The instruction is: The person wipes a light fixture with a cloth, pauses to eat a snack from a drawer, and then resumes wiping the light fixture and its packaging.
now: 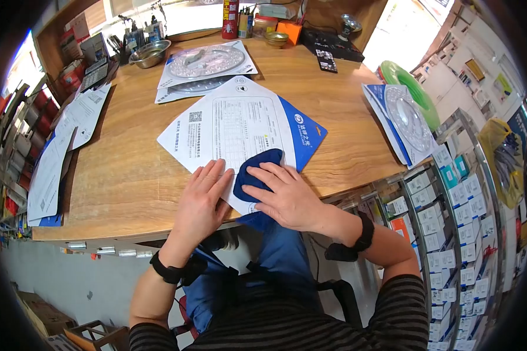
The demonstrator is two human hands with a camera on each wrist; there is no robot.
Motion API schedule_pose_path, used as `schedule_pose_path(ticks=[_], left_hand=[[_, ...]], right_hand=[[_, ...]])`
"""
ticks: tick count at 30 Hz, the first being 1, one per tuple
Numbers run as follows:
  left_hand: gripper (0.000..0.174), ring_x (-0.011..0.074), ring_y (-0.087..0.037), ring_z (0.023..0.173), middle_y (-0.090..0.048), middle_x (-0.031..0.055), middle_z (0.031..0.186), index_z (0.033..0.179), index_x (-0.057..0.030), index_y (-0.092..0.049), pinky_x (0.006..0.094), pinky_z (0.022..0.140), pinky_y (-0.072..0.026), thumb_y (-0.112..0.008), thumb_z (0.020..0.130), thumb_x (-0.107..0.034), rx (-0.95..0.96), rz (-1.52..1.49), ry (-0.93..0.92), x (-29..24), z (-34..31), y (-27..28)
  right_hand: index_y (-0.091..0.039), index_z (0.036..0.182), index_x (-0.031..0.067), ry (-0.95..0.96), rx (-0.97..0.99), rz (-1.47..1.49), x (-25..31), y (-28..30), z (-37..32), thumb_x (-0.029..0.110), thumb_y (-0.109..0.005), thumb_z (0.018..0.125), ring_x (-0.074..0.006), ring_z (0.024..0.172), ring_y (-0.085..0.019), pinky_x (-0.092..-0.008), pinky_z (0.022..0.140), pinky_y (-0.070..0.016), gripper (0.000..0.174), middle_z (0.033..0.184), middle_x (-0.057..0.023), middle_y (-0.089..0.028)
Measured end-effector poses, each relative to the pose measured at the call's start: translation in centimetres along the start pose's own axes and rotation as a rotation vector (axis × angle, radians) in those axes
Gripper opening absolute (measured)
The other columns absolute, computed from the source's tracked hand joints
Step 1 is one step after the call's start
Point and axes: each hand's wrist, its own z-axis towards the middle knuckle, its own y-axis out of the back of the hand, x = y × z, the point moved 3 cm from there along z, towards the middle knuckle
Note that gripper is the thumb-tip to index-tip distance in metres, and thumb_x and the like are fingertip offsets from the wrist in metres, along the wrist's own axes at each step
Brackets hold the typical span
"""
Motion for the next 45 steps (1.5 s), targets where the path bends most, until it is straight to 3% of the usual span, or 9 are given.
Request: schedule_pose_path(ticks=[10, 12, 15, 17, 21, 27, 28, 34, 45], left_hand=[[0.042, 0.0341, -0.049, 0.120, -0.052, 0.0202, 0.127, 0.116, -0.0016, -0.058, 0.0440, 0.102, -0.0371, -0.067, 0.076, -0.012, -0.013, -0.077, -0.006, 0.1, 0.3, 0.0], [0.041, 0.0341, -0.049, 0.120, -0.052, 0.0209, 0.126, 0.115, -0.0013, -0.059, 0.0435, 0.102, -0.0372, -0.066, 0.077, -0.013, -0.014, -0.086, -0.015, 0.1, 0.2, 0.0], [0.043, 0.0362, -0.048, 0.121, -0.051, 0.0211, 0.128, 0.116, -0.0018, -0.059, 0.0452, 0.102, -0.0371, -0.069, 0.076, -0.012, -0.007, -0.123, 0.009, 0.1, 0.3, 0.2], [0.044, 0.0361, -0.047, 0.122, -0.051, 0.0211, 0.129, 0.117, -0.0020, -0.058, 0.0453, 0.104, -0.0358, -0.068, 0.076, -0.012, -0.011, -0.128, 0.021, 0.2, 0.3, 0.2], [0.044, 0.0364, -0.045, 0.123, -0.049, 0.0211, 0.131, 0.118, -0.0025, -0.057, 0.0456, 0.104, -0.0348, -0.067, 0.076, -0.012, 0.032, -0.128, 0.032, 0.2, 0.1, 0.0], [0.045, 0.0359, -0.044, 0.125, -0.048, 0.0211, 0.132, 0.119, -0.0033, -0.056, 0.0458, 0.105, -0.0340, -0.066, 0.077, -0.012, 0.027, -0.120, 0.039, 0.2, 0.1, 0.2], [0.045, 0.0358, -0.044, 0.125, -0.048, 0.0210, 0.131, 0.120, -0.0036, -0.056, 0.0457, 0.105, -0.0341, -0.066, 0.077, -0.012, 0.025, -0.128, 0.031, 0.1, 0.2, 0.3], [0.044, 0.0357, -0.045, 0.124, -0.049, 0.0211, 0.130, 0.119, -0.0028, -0.057, 0.0446, 0.104, -0.0348, -0.067, 0.077, -0.014, -0.005, -0.112, 0.026, 0.2, 0.2, 0.0], [0.039, 0.0374, -0.048, 0.118, -0.052, 0.0241, 0.124, 0.114, -0.0006, -0.058, 0.0442, 0.103, -0.0366, -0.064, 0.079, -0.016, 0.026, -0.171, 0.098, 0.6, -0.3, -0.4]], right_hand=[[-0.060, 0.112, 0.0027, -0.093, -0.166, -0.332, -14.3, -0.3, 0.7, 0.015, -0.055, 0.087, -0.0343, 0.111, -0.051, -0.0449, 0.096, -0.0398, 0.028, 0.120, -0.0205, -0.054], [-0.060, 0.112, 0.0005, -0.390, -0.209, -0.257, -16.9, -0.1, 0.7, 0.014, -0.053, 0.089, -0.0352, 0.110, -0.051, -0.0452, 0.093, -0.0406, 0.028, 0.117, -0.0183, -0.056], [-0.060, 0.111, -0.0018, -0.403, -0.222, -0.308, -14.5, -0.5, 1.1, 0.014, -0.053, 0.088, -0.0354, 0.109, -0.050, -0.0449, 0.092, -0.0405, 0.028, 0.115, -0.0175, -0.057], [-0.061, 0.105, -0.0012, 0.040, -0.074, -0.464, -9.6, -0.6, 2.4, 0.007, -0.054, 0.081, -0.0340, 0.107, -0.049, -0.0437, 0.093, -0.0390, 0.027, 0.113, -0.0185, -0.056], [-0.060, 0.110, -0.0005, 0.096, -0.025, -0.123, -0.2, -1.4, 4.3, 0.009, -0.057, 0.078, -0.0336, 0.104, -0.048, -0.0384, 0.094, -0.0406, 0.033, 0.121, -0.0185, -0.052], [-0.055, 0.119, 0.0044, 0.103, -0.042, -0.244, -7.1, -1.3, 5.5, 0.007, -0.055, 0.082, -0.0348, 0.114, -0.048, -0.0409, 0.097, -0.0408, 0.037, 0.125, -0.0192, -0.051], [-0.054, 0.120, 0.0052, -0.105, -0.068, -0.152, -9.7, -1.5, 5.4, 0.008, -0.054, 0.084, -0.0365, 0.115, -0.048, -0.0413, 0.097, -0.0407, 0.036, 0.125, -0.0201, -0.051], [-0.058, 0.118, 0.0034, -0.412, -0.148, -0.123, -16.3, -1.8, 7.1, 0.010, -0.054, 0.086, -0.0405, 0.112, -0.051, -0.0424, 0.096, -0.0419, 0.033, 0.125, -0.0238, -0.052], [-0.064, 0.107, 0.0068, 0.234, 0.074, 0.226, -2.1, -5.3, 13.6, 0.000, -0.056, 0.079, -0.0336, 0.113, -0.052, -0.0394, 0.096, -0.0426, 0.030, 0.123, -0.0149, -0.055]])
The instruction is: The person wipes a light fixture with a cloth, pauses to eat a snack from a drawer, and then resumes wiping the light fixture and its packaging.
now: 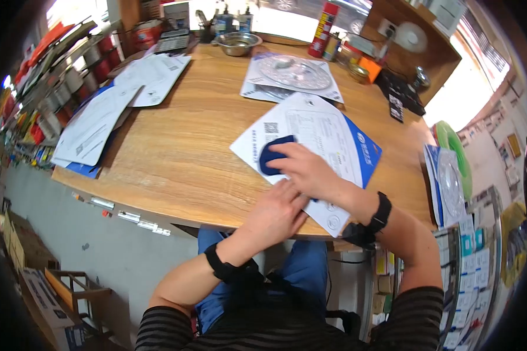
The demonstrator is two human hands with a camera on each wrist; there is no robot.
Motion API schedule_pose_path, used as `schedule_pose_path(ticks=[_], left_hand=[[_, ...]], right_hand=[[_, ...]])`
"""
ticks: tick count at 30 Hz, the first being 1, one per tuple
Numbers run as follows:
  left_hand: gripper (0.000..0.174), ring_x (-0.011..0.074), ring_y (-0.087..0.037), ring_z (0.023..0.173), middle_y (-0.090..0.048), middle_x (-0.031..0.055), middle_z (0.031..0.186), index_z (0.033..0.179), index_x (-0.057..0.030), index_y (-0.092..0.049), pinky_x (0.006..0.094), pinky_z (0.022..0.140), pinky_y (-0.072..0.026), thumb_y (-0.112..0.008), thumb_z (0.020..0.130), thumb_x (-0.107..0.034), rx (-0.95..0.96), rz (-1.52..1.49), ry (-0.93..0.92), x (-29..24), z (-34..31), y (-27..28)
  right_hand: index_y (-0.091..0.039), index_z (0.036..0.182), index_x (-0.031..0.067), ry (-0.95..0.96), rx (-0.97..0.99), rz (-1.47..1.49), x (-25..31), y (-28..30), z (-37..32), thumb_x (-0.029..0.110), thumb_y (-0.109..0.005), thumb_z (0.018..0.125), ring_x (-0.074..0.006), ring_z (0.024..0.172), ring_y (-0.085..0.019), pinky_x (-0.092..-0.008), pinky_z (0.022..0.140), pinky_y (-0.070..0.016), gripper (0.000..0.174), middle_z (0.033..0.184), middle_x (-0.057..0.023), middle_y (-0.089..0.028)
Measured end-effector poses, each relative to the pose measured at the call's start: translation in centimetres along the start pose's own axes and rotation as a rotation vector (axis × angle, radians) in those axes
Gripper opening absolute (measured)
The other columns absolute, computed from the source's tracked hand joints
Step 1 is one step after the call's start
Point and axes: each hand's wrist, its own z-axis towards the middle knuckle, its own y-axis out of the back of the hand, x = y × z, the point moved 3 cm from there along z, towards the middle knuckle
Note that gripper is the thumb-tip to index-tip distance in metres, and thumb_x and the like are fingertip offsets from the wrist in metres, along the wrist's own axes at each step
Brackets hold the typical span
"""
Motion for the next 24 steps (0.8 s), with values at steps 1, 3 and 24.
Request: schedule_pose_path(ticks=[1, 3, 24], left_hand=[[0.039, 0.0373, -0.049, 0.117, -0.052, 0.0239, 0.122, 0.114, -0.0003, -0.058, 0.0441, 0.102, -0.0373, -0.064, 0.079, -0.016, -0.064, 0.024, -0.046, -0.2, 0.0, 0.1], [0.039, 0.0367, -0.050, 0.115, -0.052, 0.0233, 0.119, 0.113, 0.0015, -0.057, 0.0447, 0.100, -0.0385, -0.064, 0.077, -0.013, -0.159, 0.025, -0.105, -0.3, 0.1, 0.2], [0.047, 0.0380, -0.040, 0.125, -0.048, 0.0255, 0.126, 0.115, 0.0060, -0.054, 0.0419, 0.107, -0.0303, -0.063, 0.078, -0.021, -0.272, -0.070, -0.102, 1.1, -0.1, -3.5]], right_hand=[[-0.064, 0.107, 0.0074, -0.021, -0.042, -0.049, -1.1, 0.4, -0.4, -0.002, -0.057, 0.078, -0.0333, 0.111, -0.053, -0.0390, 0.095, -0.0434, 0.031, 0.123, -0.0142, -0.055], [-0.064, 0.107, 0.0092, -0.122, -0.129, -0.144, -4.5, 1.5, -1.2, 0.000, -0.057, 0.077, -0.0337, 0.110, -0.053, -0.0381, 0.093, -0.0447, 0.032, 0.121, -0.0155, -0.055], [-0.064, 0.098, 0.0051, 0.237, 0.242, -0.012, 1.5, -3.0, 8.5, -0.001, -0.062, 0.073, -0.0355, 0.106, -0.054, -0.0408, 0.090, -0.0449, 0.025, 0.115, -0.0142, -0.058]])
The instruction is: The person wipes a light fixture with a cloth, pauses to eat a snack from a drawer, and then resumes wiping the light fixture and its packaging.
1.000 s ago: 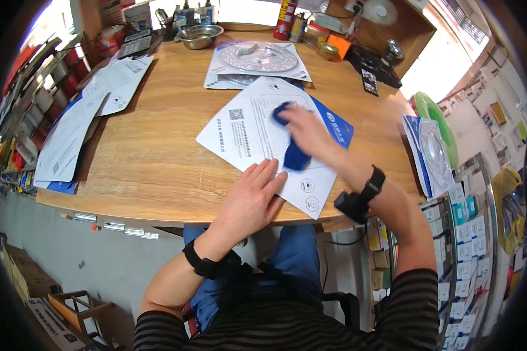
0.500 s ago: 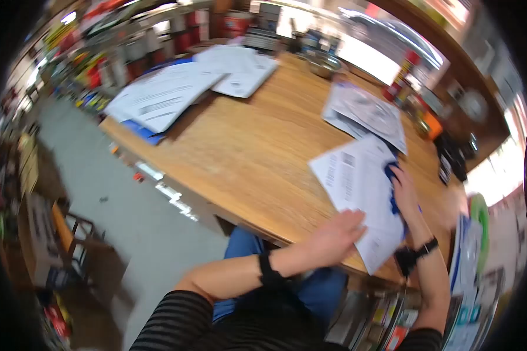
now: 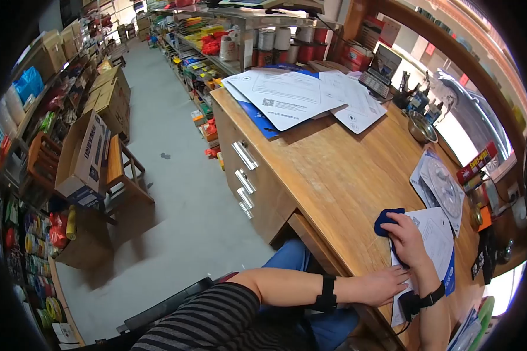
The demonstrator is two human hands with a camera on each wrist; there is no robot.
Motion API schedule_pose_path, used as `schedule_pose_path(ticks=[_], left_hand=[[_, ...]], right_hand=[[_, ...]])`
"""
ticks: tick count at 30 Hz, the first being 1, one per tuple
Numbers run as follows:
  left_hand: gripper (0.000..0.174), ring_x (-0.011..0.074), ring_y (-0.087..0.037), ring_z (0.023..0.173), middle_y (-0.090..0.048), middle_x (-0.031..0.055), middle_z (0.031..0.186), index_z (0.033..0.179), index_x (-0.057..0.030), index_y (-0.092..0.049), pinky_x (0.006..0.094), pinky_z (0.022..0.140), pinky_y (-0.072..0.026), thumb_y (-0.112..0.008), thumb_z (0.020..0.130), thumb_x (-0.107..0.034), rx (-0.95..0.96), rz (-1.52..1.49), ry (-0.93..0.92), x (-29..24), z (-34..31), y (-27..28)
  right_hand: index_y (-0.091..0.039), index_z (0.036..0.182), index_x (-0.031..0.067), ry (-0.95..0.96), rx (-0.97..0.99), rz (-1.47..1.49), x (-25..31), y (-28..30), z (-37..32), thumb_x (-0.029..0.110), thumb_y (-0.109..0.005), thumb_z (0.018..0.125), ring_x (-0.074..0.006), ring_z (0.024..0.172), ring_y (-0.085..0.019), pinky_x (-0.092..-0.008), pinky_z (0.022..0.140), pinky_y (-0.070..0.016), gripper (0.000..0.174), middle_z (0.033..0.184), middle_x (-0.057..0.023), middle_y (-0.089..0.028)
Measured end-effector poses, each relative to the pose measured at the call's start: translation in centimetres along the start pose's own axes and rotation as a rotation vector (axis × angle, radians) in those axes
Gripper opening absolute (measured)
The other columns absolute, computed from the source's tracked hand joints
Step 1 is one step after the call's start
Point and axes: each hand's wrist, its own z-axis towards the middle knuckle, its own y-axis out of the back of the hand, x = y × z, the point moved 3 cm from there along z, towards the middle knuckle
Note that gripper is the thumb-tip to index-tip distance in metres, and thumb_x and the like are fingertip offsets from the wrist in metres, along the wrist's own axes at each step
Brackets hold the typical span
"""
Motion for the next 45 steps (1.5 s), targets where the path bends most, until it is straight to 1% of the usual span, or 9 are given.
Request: schedule_pose_path(ticks=[8, 9, 13, 22, 27, 33, 36, 41, 45], left_hand=[[0.045, 0.0361, -0.046, 0.112, -0.053, 0.0209, 0.111, 0.110, 0.0035, -0.057, 0.0418, 0.104, -0.0324, -0.067, 0.073, -0.020, 0.245, -0.111, 0.137, 0.0, 0.8, 0.7], [0.043, 0.0361, -0.047, 0.109, -0.053, 0.0194, 0.107, 0.106, 0.0036, -0.057, 0.0419, 0.101, -0.0337, -0.068, 0.071, -0.018, 0.094, -0.056, 0.050, 0.1, 0.5, 0.1], [0.044, 0.0362, -0.045, 0.112, -0.051, 0.0212, 0.111, 0.105, 0.0049, -0.057, 0.0432, 0.100, -0.0338, -0.070, 0.068, -0.015, 0.134, -0.114, 0.057, -0.2, 1.0, 1.1], [0.041, 0.0351, -0.046, 0.116, -0.050, 0.0234, 0.121, 0.106, 0.0040, -0.056, 0.0421, 0.101, -0.0336, -0.067, 0.073, -0.017, 0.045, 0.055, -0.040, -0.8, 0.6, 1.7], [0.041, 0.0358, -0.044, 0.118, -0.049, 0.0216, 0.121, 0.109, 0.0027, -0.055, 0.0417, 0.101, -0.0350, -0.067, 0.075, -0.017, 0.116, 0.000, -0.023, -0.8, 0.7, 1.7], [0.040, 0.0352, -0.046, 0.114, -0.050, 0.0209, 0.117, 0.107, 0.0029, -0.055, 0.0413, 0.098, -0.0367, -0.068, 0.076, -0.019, 0.117, 0.016, -0.027, -1.0, 0.9, 2.1], [0.040, 0.0348, -0.047, 0.114, -0.050, 0.0206, 0.116, 0.106, 0.0030, -0.055, 0.0407, 0.098, -0.0373, -0.068, 0.075, -0.020, 0.074, 0.034, -0.049, -1.0, 0.8, 2.1], [0.041, 0.0342, -0.047, 0.114, -0.051, 0.0202, 0.116, 0.105, 0.0028, -0.056, 0.0406, 0.098, -0.0371, -0.070, 0.074, -0.021, 0.095, 0.036, -0.032, -0.7, 0.7, 1.8], [0.042, 0.0340, -0.047, 0.115, -0.051, 0.0197, 0.117, 0.105, 0.0021, -0.056, 0.0405, 0.099, -0.0371, -0.071, 0.073, -0.021, 0.082, 0.032, -0.025, -1.0, 0.7, 2.1]], right_hand=[[-0.064, 0.095, 0.0031, -0.155, -0.076, 0.029, 0.6, 1.9, -6.8, -0.005, -0.060, 0.073, -0.0367, 0.108, -0.051, -0.0422, 0.094, -0.0395, 0.023, 0.117, -0.0168, -0.056], [-0.063, 0.093, 0.0017, -0.264, -0.107, 0.064, 0.6, 2.2, -8.4, -0.005, -0.058, 0.075, -0.0358, 0.108, -0.051, -0.0414, 0.093, -0.0400, 0.020, 0.116, -0.0172, -0.056], [-0.063, 0.095, 0.0026, -0.381, -0.280, -0.016, 1.8, 2.4, -15.6, -0.007, -0.057, 0.075, -0.0366, 0.105, -0.051, -0.0422, 0.090, -0.0413, 0.023, 0.113, -0.0187, -0.055], [-0.067, 0.093, 0.0076, -0.226, -0.175, -0.099, 9.6, 0.3, -21.7, -0.001, -0.057, 0.070, -0.0375, 0.096, -0.052, -0.0455, 0.085, -0.0417, 0.027, 0.110, -0.0187, -0.057], [-0.062, 0.098, 0.0026, -0.459, -0.303, -0.070, 5.8, 2.0, -21.5, -0.004, -0.055, 0.080, -0.0372, 0.104, -0.051, -0.0431, 0.091, -0.0399, 0.021, 0.114, -0.0193, -0.055], [-0.060, 0.103, 0.0014, -0.666, -0.425, -0.311, -5.5, 2.8, -24.6, -0.002, -0.053, 0.083, -0.0362, 0.113, -0.050, -0.0423, 0.095, -0.0388, 0.021, 0.119, -0.0200, -0.054], [-0.059, 0.105, 0.0008, -0.679, -0.339, -0.437, -3.1, 2.6, -23.1, -0.002, -0.052, 0.084, -0.0371, 0.112, -0.050, -0.0434, 0.095, -0.0391, 0.022, 0.118, -0.0210, -0.054], [-0.061, 0.103, -0.0012, -0.399, -0.245, -0.298, 7.8, 0.9, -17.9, -0.007, -0.054, 0.071, -0.0401, 0.099, -0.051, -0.0452, 0.086, -0.0424, 0.033, 0.111, -0.0234, -0.054], [-0.063, 0.098, -0.0002, -0.335, -0.271, -0.250, 9.1, 0.3, -20.1, -0.008, -0.057, 0.067, -0.0388, 0.093, -0.053, -0.0446, 0.081, -0.0440, 0.033, 0.109, -0.0219, -0.055]])
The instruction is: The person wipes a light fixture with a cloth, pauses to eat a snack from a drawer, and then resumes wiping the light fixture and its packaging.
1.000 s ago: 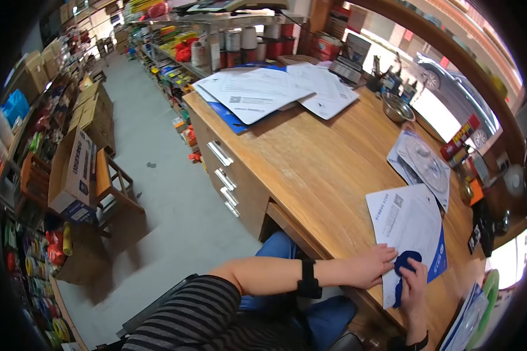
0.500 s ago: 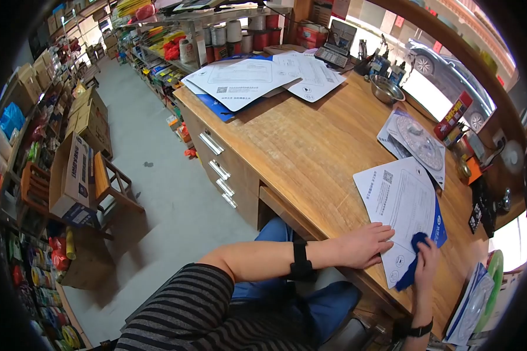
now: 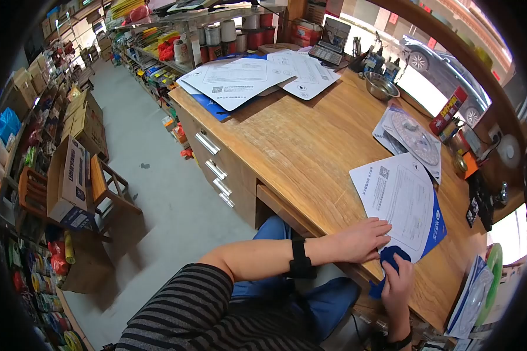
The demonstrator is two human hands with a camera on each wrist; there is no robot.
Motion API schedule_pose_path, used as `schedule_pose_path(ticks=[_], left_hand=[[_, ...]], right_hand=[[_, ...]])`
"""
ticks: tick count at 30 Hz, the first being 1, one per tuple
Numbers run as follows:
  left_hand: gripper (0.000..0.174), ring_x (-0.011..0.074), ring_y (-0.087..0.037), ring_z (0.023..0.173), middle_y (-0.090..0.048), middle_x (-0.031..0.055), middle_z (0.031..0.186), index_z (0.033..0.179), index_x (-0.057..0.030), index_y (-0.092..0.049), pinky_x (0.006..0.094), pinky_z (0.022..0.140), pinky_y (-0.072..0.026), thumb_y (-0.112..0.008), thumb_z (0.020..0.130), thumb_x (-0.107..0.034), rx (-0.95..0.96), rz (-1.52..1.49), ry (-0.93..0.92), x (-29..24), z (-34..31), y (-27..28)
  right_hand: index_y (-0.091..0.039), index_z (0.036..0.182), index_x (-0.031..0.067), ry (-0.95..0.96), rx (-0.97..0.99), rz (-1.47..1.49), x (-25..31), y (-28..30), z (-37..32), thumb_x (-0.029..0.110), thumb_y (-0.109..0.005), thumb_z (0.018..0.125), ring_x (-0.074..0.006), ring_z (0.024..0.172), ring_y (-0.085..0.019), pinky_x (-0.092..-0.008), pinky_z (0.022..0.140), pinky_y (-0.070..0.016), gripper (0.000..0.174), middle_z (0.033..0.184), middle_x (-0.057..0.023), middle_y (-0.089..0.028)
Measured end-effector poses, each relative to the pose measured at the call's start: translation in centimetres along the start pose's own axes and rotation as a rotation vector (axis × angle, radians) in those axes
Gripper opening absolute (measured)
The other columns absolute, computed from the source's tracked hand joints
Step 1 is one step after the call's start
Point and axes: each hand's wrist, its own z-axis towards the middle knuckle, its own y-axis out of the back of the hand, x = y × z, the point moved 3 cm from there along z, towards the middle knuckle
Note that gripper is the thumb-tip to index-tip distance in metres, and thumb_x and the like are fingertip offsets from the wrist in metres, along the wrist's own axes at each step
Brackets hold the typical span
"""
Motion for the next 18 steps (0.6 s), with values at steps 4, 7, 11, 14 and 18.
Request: schedule_pose_path(ticks=[4, 7, 11, 14, 18], left_hand=[[0.040, 0.0345, -0.047, 0.115, -0.051, 0.0203, 0.117, 0.103, 0.0015, -0.056, 0.0408, 0.099, -0.0371, -0.071, 0.073, -0.020, -0.011, 0.010, -0.019, 0.1, 0.0, -0.1], [0.037, 0.0358, -0.047, 0.113, -0.051, 0.0203, 0.115, 0.101, 0.0002, -0.055, 0.0418, 0.097, -0.0378, -0.071, 0.072, -0.017, 0.002, -0.050, -0.048, 0.8, 0.0, -0.2], [0.041, 0.0362, -0.047, 0.111, -0.048, 0.0193, 0.115, 0.108, -0.0027, -0.051, 0.0454, 0.092, -0.0390, -0.068, 0.072, -0.012, 0.026, -0.050, -0.085, 1.7, -0.2, 1.7], [0.043, 0.0346, -0.047, 0.112, -0.047, 0.0178, 0.116, 0.112, -0.0046, -0.050, 0.0496, 0.090, -0.0384, -0.065, 0.073, -0.012, 0.029, 0.333, 0.085, 3.0, 0.0, 3.4], [0.041, 0.0339, -0.048, 0.109, -0.049, 0.0153, 0.111, 0.118, -0.0090, -0.050, 0.0511, 0.087, -0.0390, -0.060, 0.078, -0.013, -0.024, 0.560, 0.224, 6.4, 1.0, 5.3]], right_hand=[[-0.065, 0.097, 0.0009, -0.022, -0.035, -0.042, 0.8, 0.4, -1.5, -0.006, -0.060, 0.064, -0.0396, 0.090, -0.054, -0.0448, 0.077, -0.0451, 0.033, 0.107, -0.0219, -0.056], [-0.065, 0.097, 0.0013, -0.024, -0.055, -0.066, 1.0, 0.5, -2.5, -0.005, -0.060, 0.064, -0.0398, 0.089, -0.054, -0.0448, 0.077, -0.0453, 0.034, 0.106, -0.0221, -0.057], [-0.066, 0.095, 0.0014, -0.021, -0.089, -0.047, 1.0, 0.5, -4.1, -0.005, -0.061, 0.064, -0.0395, 0.090, -0.054, -0.0447, 0.077, -0.0454, 0.032, 0.107, -0.0217, -0.058], [-0.066, 0.094, 0.0011, -0.050, -0.115, -0.043, 1.4, 1.0, -4.6, -0.005, -0.061, 0.064, -0.0391, 0.090, -0.054, -0.0452, 0.077, -0.0452, 0.031, 0.107, -0.0214, -0.058], [-0.066, 0.094, 0.0007, -0.055, -0.134, -0.043, 1.3, 1.0, -4.9, -0.006, -0.060, 0.065, -0.0387, 0.091, -0.054, -0.0459, 0.078, -0.0446, 0.030, 0.107, -0.0212, -0.058]])
